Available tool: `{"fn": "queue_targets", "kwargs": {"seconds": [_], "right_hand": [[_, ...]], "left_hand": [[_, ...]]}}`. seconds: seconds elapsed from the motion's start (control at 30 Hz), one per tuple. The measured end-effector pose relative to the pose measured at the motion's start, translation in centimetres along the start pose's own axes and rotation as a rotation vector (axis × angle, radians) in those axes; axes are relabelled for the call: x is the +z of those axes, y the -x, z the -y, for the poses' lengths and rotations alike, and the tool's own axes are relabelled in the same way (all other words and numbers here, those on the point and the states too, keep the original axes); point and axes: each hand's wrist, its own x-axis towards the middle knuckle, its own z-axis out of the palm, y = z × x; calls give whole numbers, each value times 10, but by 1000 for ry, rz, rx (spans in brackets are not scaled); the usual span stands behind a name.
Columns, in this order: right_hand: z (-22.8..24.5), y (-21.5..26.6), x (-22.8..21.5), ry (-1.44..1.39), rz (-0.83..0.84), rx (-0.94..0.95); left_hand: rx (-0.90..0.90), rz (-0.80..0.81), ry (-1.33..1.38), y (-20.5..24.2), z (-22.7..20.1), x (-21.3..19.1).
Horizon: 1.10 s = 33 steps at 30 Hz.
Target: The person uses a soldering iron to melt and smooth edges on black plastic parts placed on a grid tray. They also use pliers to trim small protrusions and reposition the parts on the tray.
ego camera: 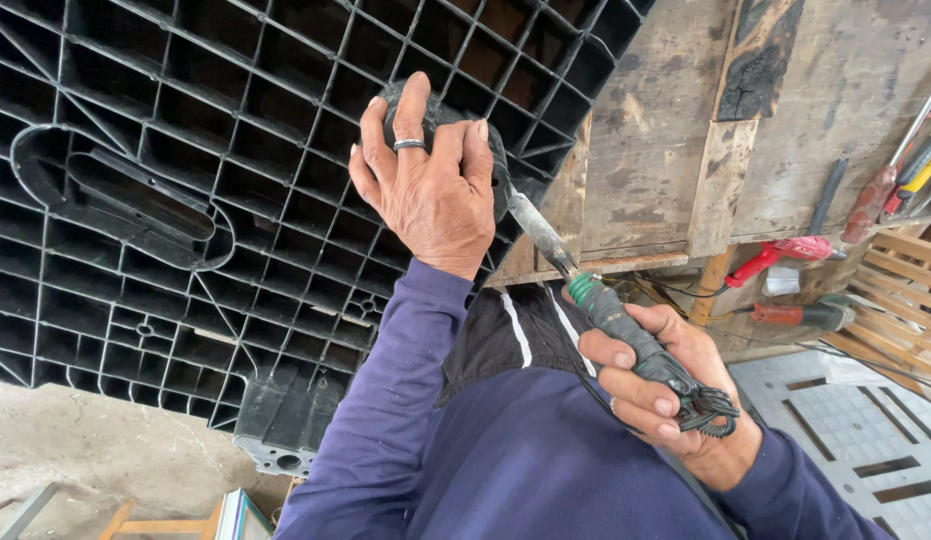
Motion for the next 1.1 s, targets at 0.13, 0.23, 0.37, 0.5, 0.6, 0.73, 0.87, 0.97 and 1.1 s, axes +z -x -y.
{"fn": "queue_targets", "kwargs": {"seconds": [0.13,0.23,0.37,0.5,0.6,0.73,0.87,0.97,1.1], "right_hand": [[-10,0,1,8,0,31],[-14,-3,-3,12,5,-42],[-21,1,-9,39,38,-12],[-30,27,-16,370,-169,-262],[-37,34,-26,952,-627,-454],[-40,33,-39,1403,-916,-519],[-35,37,-44,1941,-1099,-373],[-21,44,-44,2246,-905,-539],[5,52,-34,2556,-587,-715]], "left_hand": [[2,-4,-4,-1,1,1],[14,-11,-3,0,0,2],[3,-3,-5,-2,1,-1],[26,-22,13,2,2,2],[32,-39,23,6,8,5],[24,-87,103,9,8,7],[74,-200,299,14,14,-3],[18,-314,358,43,24,-18],[-117,-252,287,103,28,-26]]}}
